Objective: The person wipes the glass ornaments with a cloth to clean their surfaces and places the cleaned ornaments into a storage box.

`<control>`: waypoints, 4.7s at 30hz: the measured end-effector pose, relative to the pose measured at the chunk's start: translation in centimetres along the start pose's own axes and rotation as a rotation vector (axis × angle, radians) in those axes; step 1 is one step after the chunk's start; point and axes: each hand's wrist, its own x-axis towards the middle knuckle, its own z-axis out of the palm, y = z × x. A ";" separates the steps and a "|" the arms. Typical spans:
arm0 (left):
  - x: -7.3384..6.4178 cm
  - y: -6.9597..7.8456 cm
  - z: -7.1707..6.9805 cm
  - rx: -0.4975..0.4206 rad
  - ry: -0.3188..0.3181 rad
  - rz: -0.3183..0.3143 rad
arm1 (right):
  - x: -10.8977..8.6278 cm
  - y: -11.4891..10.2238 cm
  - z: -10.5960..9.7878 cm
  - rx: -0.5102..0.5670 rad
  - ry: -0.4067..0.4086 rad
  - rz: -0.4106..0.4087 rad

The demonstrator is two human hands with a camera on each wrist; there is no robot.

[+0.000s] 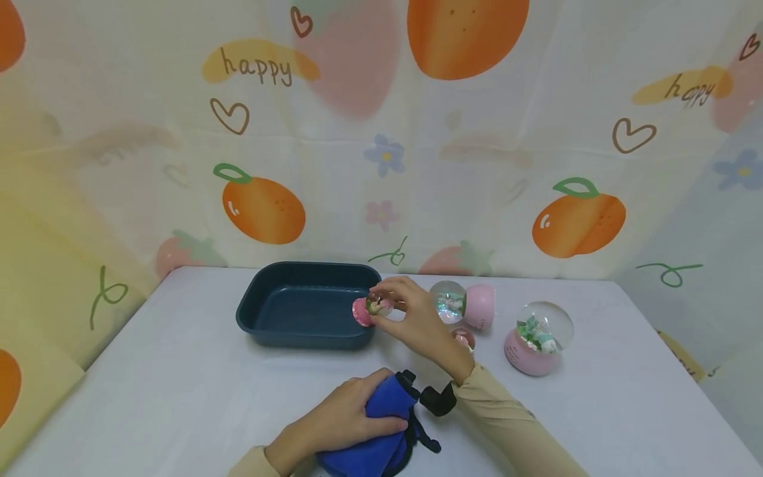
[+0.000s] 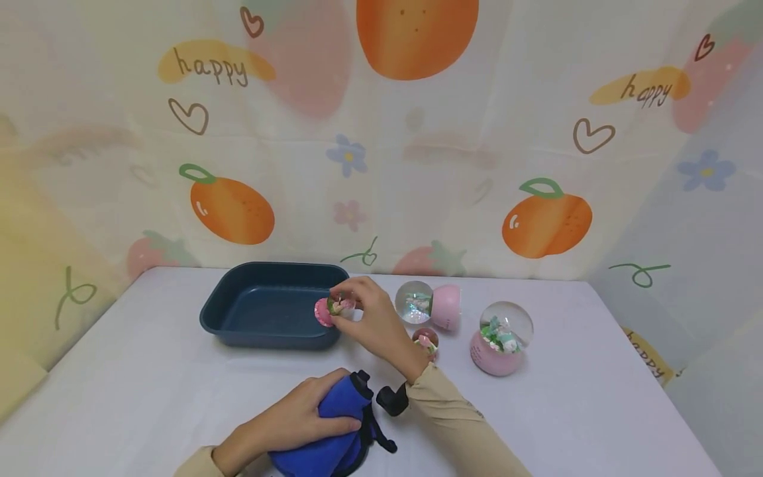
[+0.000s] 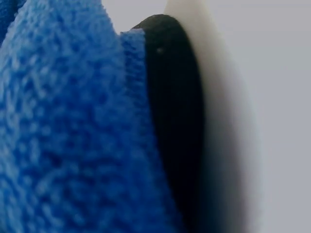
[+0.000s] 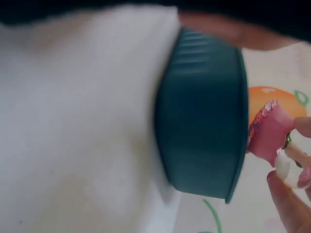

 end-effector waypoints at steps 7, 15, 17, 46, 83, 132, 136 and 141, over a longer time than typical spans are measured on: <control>0.2 -0.4 0.2 -0.031 -0.008 -0.011 | 1.2 0.6 1.0 -0.086 -0.124 -0.085; 0.3 -0.6 0.3 -0.026 0.002 0.003 | 1.9 1.7 1.7 -0.208 -0.207 -0.104; 0.3 -0.7 0.3 -0.024 0.005 0.008 | 2.0 1.9 1.9 -0.224 -0.208 -0.108; 0.1 -0.6 0.3 -0.023 0.022 0.010 | 3.5 2.2 3.4 -0.251 -0.326 0.061; 0.3 -0.7 0.3 -0.084 -0.014 -0.047 | -3.5 0.0 -3.8 -0.209 -0.151 -0.004; 0.2 -0.3 0.1 -0.098 -0.032 -0.092 | -7.8 4.4 -9.7 -0.233 -0.345 0.377; 0.2 -0.2 0.0 -0.068 -0.023 -0.079 | -7.9 4.9 -9.5 -0.239 -0.332 0.360; 0.1 -0.1 -0.1 -0.051 -0.014 -0.057 | -8.0 5.1 -9.4 -0.234 -0.324 0.354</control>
